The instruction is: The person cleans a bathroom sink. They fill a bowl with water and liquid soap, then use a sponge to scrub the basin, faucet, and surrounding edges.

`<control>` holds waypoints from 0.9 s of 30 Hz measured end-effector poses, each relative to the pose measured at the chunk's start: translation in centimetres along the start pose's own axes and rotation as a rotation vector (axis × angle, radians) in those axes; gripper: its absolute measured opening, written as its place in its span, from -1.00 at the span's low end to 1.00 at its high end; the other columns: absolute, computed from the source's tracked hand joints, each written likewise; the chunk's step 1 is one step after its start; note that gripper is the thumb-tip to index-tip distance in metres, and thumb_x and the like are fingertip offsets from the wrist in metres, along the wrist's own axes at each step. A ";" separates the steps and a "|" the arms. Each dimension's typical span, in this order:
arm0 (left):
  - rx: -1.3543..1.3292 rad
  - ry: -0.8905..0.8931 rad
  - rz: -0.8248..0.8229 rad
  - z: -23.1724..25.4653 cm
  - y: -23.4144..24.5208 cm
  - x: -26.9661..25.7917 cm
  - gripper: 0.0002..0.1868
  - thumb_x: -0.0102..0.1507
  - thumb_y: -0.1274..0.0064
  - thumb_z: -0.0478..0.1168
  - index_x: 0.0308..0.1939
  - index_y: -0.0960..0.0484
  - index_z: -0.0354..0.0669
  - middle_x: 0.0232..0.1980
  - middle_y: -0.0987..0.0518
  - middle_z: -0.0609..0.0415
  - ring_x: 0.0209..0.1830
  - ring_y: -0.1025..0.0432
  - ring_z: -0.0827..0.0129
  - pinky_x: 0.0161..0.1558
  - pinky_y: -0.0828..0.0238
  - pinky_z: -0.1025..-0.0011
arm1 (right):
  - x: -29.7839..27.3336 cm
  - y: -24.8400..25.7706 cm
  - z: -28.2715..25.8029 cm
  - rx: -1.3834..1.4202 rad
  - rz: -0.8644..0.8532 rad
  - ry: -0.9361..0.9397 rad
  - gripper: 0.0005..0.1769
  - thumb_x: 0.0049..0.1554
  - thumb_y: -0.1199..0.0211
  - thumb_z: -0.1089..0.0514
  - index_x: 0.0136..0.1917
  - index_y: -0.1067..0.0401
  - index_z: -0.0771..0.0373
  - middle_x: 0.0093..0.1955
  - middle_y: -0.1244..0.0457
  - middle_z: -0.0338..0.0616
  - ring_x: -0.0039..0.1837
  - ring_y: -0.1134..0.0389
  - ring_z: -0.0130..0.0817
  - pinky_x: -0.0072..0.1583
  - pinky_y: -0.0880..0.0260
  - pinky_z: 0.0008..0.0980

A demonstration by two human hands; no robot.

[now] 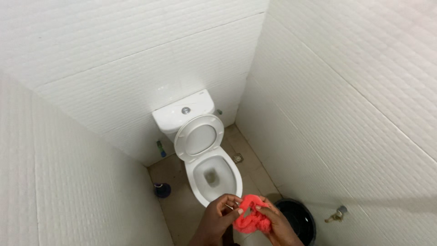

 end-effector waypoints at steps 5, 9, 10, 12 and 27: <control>-0.129 0.096 -0.290 -2.0 -6.6 -1.4 -0.66 0.24 -0.26 -0.31 0.09 -0.61 -0.24 -0.12 -0.54 0.18 -0.17 -0.41 0.55 -0.04 -0.43 0.53 | -7.5 3.8 2.8 0.083 0.391 0.333 -0.64 0.11 -0.13 0.29 0.21 -0.30 0.19 0.12 -0.34 -0.11 0.16 -0.41 -0.31 0.11 -0.51 -0.17; -0.045 0.175 -0.387 -3.1 -12.2 -1.9 -0.52 0.13 -0.13 -0.40 0.15 -0.54 -0.17 -0.07 -0.56 0.20 -0.17 -0.43 0.56 -0.08 -0.45 0.55 | -14.9 4.9 3.2 0.201 0.618 0.370 -0.72 0.24 -0.12 0.20 0.23 -0.31 0.19 0.11 -0.32 -0.16 0.10 -0.35 -0.35 0.02 -0.39 -0.30; -0.053 0.233 -0.363 -3.6 -13.7 -1.9 -0.52 0.12 -0.08 -0.40 0.15 -0.54 -0.17 -0.09 -0.58 0.18 -0.21 -0.45 0.54 -0.16 -0.47 0.53 | -16.6 5.4 3.1 0.259 0.631 0.409 -0.69 0.21 -0.10 0.21 0.23 -0.34 0.16 0.11 -0.33 -0.17 0.10 -0.36 -0.34 0.03 -0.39 -0.30; 0.025 0.294 -0.348 -4.4 -16.6 -2.2 -0.55 0.13 -0.08 -0.38 0.13 -0.57 -0.16 -0.12 -0.60 0.19 -0.26 -0.44 0.56 -0.23 -0.40 0.54 | -19.8 6.2 2.9 0.339 0.668 0.470 -0.65 0.18 -0.08 0.21 0.24 -0.38 0.14 0.10 -0.34 -0.17 0.11 -0.36 -0.33 0.04 -0.40 -0.31; 0.093 0.440 -0.682 -14.8 -40.8 -10.6 -0.63 0.25 -0.16 -0.20 0.13 -0.61 -0.23 -0.05 -0.71 0.09 -0.09 -0.61 0.41 0.02 -0.61 0.36 | -39.8 20.7 7.8 0.633 0.880 0.772 -0.59 0.24 -0.16 -0.01 0.27 -0.38 0.22 0.18 -0.32 -0.18 0.21 -0.37 -0.36 0.20 -0.40 -0.30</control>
Point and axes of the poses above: each hand's wrist, its own x-axis towards the middle knuckle, its own y-axis out of the back of the hand, z = x × y, the point moved 3 cm from there along x, towards the middle knuckle
